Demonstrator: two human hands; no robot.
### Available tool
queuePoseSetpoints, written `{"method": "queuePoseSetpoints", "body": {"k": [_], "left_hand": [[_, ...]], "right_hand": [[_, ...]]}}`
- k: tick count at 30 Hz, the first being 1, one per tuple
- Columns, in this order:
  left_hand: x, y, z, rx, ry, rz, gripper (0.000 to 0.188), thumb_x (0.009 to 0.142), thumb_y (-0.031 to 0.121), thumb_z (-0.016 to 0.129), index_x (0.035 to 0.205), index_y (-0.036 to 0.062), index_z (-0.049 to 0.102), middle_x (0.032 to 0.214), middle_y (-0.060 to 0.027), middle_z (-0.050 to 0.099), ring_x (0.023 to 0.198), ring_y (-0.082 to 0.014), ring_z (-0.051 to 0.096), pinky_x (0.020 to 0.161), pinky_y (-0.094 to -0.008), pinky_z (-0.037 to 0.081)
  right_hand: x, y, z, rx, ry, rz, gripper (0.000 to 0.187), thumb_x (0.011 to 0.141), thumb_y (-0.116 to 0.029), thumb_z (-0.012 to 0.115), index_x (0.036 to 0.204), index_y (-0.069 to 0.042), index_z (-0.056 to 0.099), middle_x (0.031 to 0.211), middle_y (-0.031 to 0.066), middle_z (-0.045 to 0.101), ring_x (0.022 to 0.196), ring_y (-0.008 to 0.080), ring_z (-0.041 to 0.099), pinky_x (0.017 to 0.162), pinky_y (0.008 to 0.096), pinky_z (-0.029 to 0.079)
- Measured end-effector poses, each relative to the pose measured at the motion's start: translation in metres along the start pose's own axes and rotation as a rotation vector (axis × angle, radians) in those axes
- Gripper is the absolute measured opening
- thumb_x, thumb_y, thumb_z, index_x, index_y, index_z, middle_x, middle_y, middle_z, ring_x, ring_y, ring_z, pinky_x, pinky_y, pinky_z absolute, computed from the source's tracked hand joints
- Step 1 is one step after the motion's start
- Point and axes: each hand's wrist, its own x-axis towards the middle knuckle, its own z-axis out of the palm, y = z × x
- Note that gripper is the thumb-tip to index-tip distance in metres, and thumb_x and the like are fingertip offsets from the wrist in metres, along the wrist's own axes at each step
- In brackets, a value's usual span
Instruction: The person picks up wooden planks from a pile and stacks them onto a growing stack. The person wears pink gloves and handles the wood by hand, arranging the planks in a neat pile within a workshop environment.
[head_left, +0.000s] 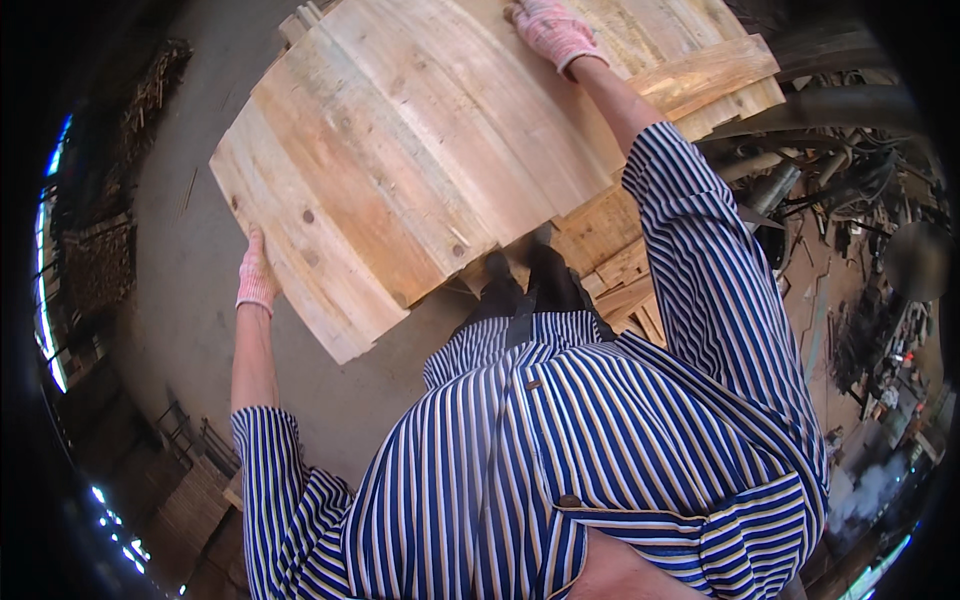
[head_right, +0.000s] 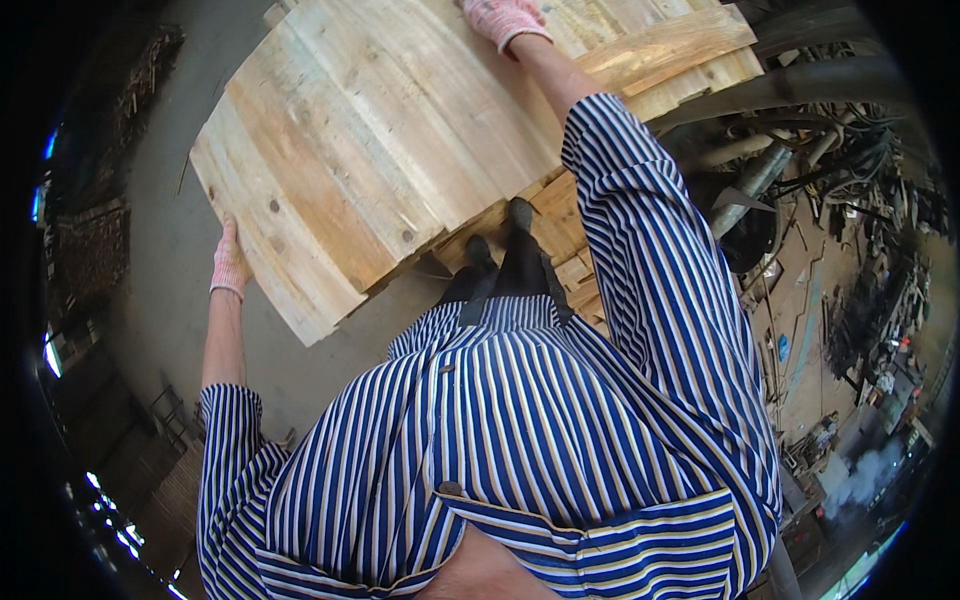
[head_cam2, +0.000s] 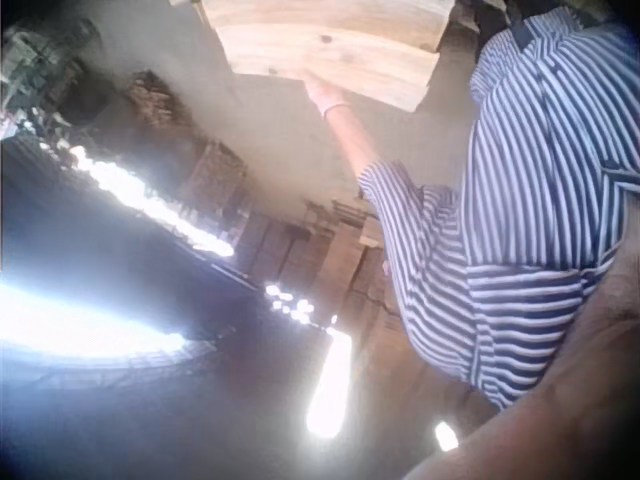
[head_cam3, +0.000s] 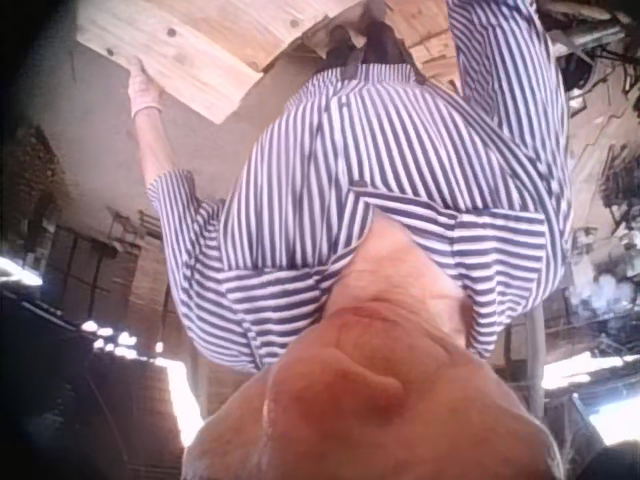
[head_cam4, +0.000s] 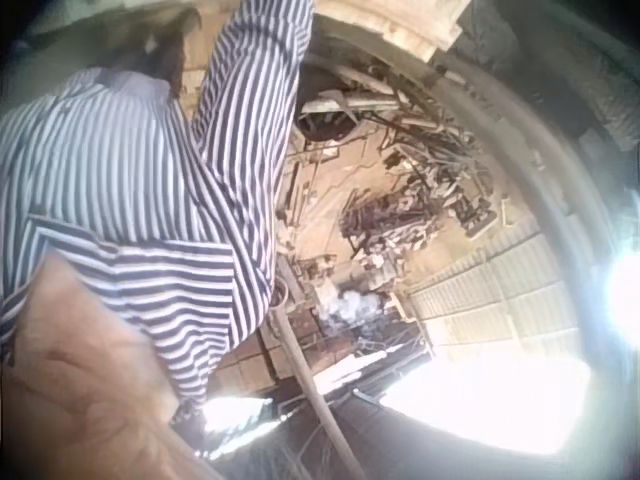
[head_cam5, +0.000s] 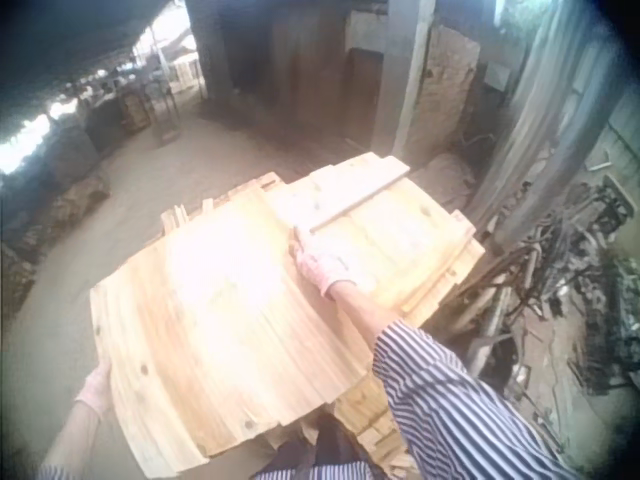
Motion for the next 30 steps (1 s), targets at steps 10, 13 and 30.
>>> {"method": "queuePoseSetpoints", "body": {"k": [10,13,30], "left_hand": [[-0.006,0.004,-0.003,0.180,0.130,0.230,0.084,0.097,0.062,0.060,0.152,0.0014,0.043,0.149,-0.0177,0.053,0.132,-0.0348,0.055,0.111,-0.0484,0.045],[-0.005,-0.014,0.029,0.321,0.176,0.294,0.084,0.099,0.060,0.058,0.151,-0.0038,0.042,0.146,-0.0191,0.055,0.127,-0.0330,0.059,0.110,-0.0436,0.046],[-0.033,-0.043,-0.003,0.298,0.123,0.433,0.074,0.103,0.055,0.054,0.152,-0.0002,0.048,0.149,-0.0099,0.056,0.131,-0.0191,0.056,0.113,-0.0337,0.042]], "right_hand": [[-0.039,0.007,-0.014,-0.084,0.475,-0.241,0.066,0.104,-0.046,0.050,0.161,-0.017,0.031,0.163,0.0205,0.035,0.141,0.0383,0.045,0.109,0.0431,0.046],[-0.132,0.041,-0.035,-0.264,0.841,-0.038,0.064,0.103,-0.042,0.056,0.160,-0.021,0.035,0.154,0.0247,0.046,0.141,0.0407,0.046,0.110,0.0449,0.045],[-0.275,-0.009,0.001,0.000,0.682,0.009,0.057,0.100,-0.025,0.069,0.149,-0.004,0.051,0.155,0.0211,0.040,0.139,0.0344,0.047,0.111,0.0394,0.045]]}}
